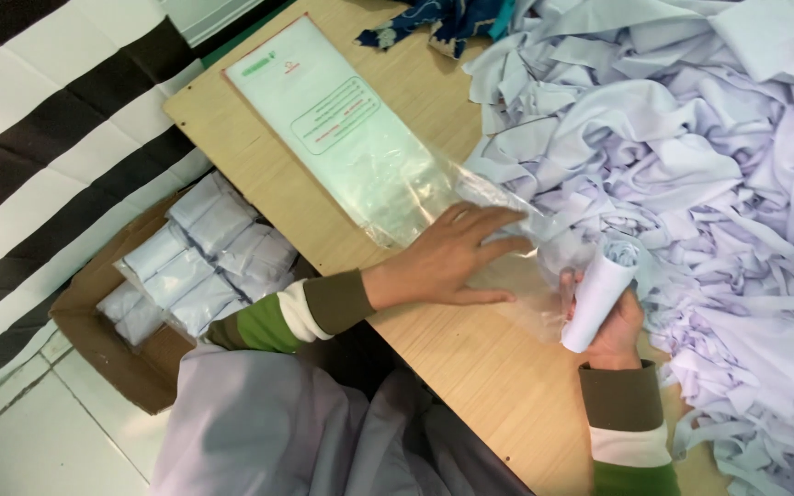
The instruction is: The person folds a white cloth on a table, smooths it out by hand, rolls it into a cylinder, and places it inside a clear plastic bag.
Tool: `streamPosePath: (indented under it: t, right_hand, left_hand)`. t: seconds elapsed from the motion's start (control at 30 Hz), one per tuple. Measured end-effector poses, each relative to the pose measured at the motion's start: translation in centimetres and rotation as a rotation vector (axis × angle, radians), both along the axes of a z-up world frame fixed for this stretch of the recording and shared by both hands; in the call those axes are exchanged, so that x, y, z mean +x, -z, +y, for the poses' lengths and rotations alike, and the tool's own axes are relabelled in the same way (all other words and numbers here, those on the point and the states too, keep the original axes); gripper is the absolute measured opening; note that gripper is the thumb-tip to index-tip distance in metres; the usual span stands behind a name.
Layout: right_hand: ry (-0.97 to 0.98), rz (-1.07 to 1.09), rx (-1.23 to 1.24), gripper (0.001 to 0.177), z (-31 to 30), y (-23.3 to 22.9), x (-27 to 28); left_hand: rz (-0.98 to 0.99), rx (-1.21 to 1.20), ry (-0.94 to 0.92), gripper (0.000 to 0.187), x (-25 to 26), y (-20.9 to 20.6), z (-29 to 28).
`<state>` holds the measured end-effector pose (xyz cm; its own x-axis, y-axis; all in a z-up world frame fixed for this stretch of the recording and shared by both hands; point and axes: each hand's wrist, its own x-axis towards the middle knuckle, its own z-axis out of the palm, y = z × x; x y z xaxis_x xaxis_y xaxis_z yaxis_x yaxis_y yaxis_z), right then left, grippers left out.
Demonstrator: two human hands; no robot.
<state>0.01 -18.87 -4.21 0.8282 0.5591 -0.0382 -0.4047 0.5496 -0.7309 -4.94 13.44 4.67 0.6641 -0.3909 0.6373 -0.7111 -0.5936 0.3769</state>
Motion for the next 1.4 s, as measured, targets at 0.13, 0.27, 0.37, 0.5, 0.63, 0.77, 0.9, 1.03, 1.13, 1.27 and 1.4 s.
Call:
streamPosePath:
  t: [0.13,0.27,0.37,0.5,0.63,0.77,0.9,1.03,1.13,1.27,1.4]
  right_hand:
    - [0.030,-0.003,0.077,0.059,-3.7,0.3,-1.2]
    - [-0.015,-0.016,0.234,0.061,-6.9,0.0,-1.9]
    - [-0.041,-0.028,0.335,0.063,-9.4,-0.3,-2.2]
    - [-0.099,-0.049,0.484,0.066,-12.4,-0.7,-2.5]
    - [-0.136,-0.066,0.585,0.069,-12.4,-3.2,-3.0]
    - [-0.051,-0.122,0.368,0.043,-8.6,-6.1,-4.3]
    - [0.016,-0.162,0.201,0.047,-5.5,-6.7,-5.7]
    - [0.067,-0.142,0.190,0.049,-6.8,-3.5,-5.8]
    - [0.135,-0.107,0.157,0.049,-9.1,-0.7,-5.4]
    - [0.300,0.009,0.105,0.048,-11.0,2.3,-5.8]
    - [0.294,0.027,0.054,0.045,-11.3,2.0,-5.5]
  left_hand:
    - [0.103,0.090,0.067,0.093,3.6,-2.3,-2.0]
    - [0.605,0.217,0.463,0.078,7.3,-0.9,-6.7]
    - [0.869,0.209,0.747,0.046,8.3,0.1,-10.3]
    - [1.090,-0.269,1.028,0.010,9.8,-0.8,-12.5]
    - [1.024,-0.589,0.624,0.031,9.0,-1.5,-13.1]
    - [0.772,-1.162,0.187,0.023,7.2,0.4,-14.6]
    - [0.633,-1.251,0.178,0.019,5.1,0.6,-15.5]
    - [0.673,-1.259,0.203,0.019,2.7,1.7,-16.5]
    - [0.682,-1.045,0.244,0.016,1.6,2.8,-17.0]
    - [0.956,-0.604,0.545,0.048,1.5,3.1,-15.7]
    - [0.798,-0.024,0.686,0.061,2.5,-2.0,-13.2]
